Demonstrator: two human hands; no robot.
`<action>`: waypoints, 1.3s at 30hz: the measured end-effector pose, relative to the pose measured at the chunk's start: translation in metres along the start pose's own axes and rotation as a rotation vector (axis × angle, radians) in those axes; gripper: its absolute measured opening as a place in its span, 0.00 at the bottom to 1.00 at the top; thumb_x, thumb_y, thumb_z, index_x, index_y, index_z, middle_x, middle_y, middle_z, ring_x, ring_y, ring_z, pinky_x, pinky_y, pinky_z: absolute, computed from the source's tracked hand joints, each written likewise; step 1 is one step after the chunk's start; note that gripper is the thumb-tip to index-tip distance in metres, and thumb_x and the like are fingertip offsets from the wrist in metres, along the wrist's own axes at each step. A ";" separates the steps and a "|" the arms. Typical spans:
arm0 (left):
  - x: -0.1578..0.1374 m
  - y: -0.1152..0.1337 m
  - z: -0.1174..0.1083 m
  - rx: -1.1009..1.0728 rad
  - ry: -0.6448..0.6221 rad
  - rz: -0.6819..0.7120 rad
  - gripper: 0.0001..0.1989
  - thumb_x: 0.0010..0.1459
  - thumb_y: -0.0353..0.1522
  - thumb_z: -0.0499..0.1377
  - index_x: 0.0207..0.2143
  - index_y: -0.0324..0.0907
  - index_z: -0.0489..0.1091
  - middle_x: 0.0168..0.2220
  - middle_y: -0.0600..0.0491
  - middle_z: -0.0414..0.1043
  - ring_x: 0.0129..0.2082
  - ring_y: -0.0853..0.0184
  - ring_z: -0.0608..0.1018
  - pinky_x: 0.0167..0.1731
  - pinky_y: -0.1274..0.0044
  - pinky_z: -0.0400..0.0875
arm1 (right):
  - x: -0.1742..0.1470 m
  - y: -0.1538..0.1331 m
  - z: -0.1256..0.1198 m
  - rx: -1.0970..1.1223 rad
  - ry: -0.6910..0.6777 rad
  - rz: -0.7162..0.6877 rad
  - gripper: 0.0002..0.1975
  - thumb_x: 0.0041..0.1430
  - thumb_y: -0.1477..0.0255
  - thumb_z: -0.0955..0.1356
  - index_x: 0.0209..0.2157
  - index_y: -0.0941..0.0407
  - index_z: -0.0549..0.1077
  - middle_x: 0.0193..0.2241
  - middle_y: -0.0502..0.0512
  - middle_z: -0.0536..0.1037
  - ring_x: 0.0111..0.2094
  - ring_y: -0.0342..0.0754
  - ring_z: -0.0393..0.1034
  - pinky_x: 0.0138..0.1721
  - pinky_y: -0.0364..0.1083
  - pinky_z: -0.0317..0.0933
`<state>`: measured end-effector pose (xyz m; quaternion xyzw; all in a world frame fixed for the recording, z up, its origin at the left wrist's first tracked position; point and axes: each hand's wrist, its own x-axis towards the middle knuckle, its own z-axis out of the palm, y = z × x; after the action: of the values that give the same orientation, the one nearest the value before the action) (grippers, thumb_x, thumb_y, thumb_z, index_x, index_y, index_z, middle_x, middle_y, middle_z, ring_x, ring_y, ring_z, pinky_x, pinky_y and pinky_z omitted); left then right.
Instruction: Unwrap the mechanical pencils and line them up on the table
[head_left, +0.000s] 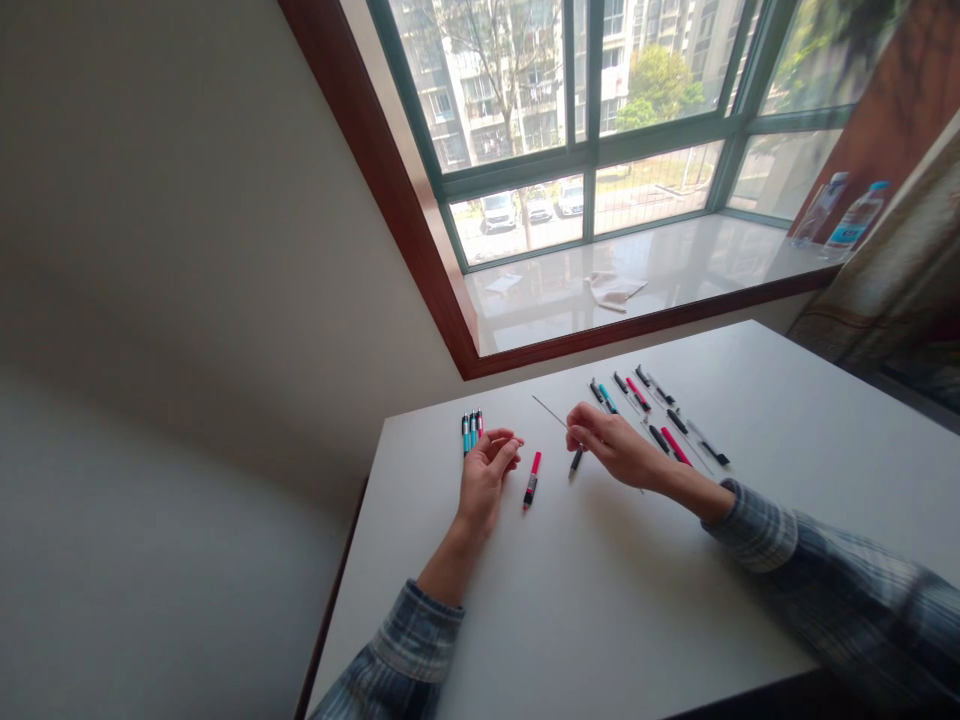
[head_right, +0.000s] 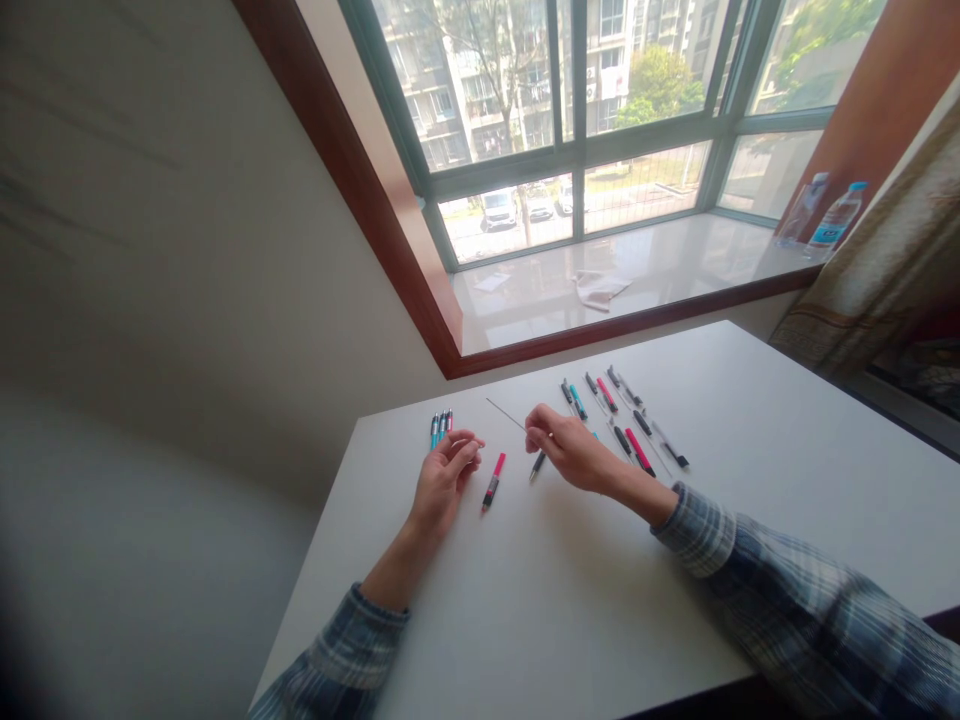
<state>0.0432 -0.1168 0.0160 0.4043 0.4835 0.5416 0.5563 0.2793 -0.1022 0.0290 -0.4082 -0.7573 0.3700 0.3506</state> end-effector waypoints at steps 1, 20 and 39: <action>0.000 0.000 0.000 -0.002 0.002 0.000 0.16 0.52 0.36 0.71 0.41 0.40 0.73 0.38 0.51 0.78 0.32 0.71 0.73 0.39 0.77 0.68 | 0.001 0.002 0.001 0.013 0.031 0.002 0.09 0.72 0.67 0.60 0.37 0.53 0.67 0.33 0.51 0.80 0.34 0.46 0.74 0.38 0.46 0.64; 0.002 -0.001 0.000 -0.165 0.062 -0.054 0.19 0.47 0.34 0.75 0.38 0.41 0.72 0.37 0.53 0.78 0.32 0.73 0.74 0.40 0.78 0.68 | -0.002 0.019 0.010 0.169 -0.088 0.169 0.09 0.67 0.65 0.65 0.38 0.55 0.74 0.31 0.53 0.81 0.33 0.47 0.75 0.37 0.46 0.65; -0.001 0.002 0.004 -0.163 0.062 -0.043 0.18 0.47 0.33 0.75 0.40 0.42 0.75 0.40 0.52 0.80 0.35 0.71 0.76 0.41 0.77 0.67 | -0.006 0.007 0.016 0.034 -0.061 0.099 0.10 0.64 0.65 0.68 0.35 0.56 0.79 0.29 0.51 0.80 0.28 0.44 0.70 0.30 0.42 0.60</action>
<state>0.0466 -0.1174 0.0186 0.3305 0.4633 0.5792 0.5836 0.2709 -0.1089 0.0146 -0.4277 -0.7402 0.4120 0.3153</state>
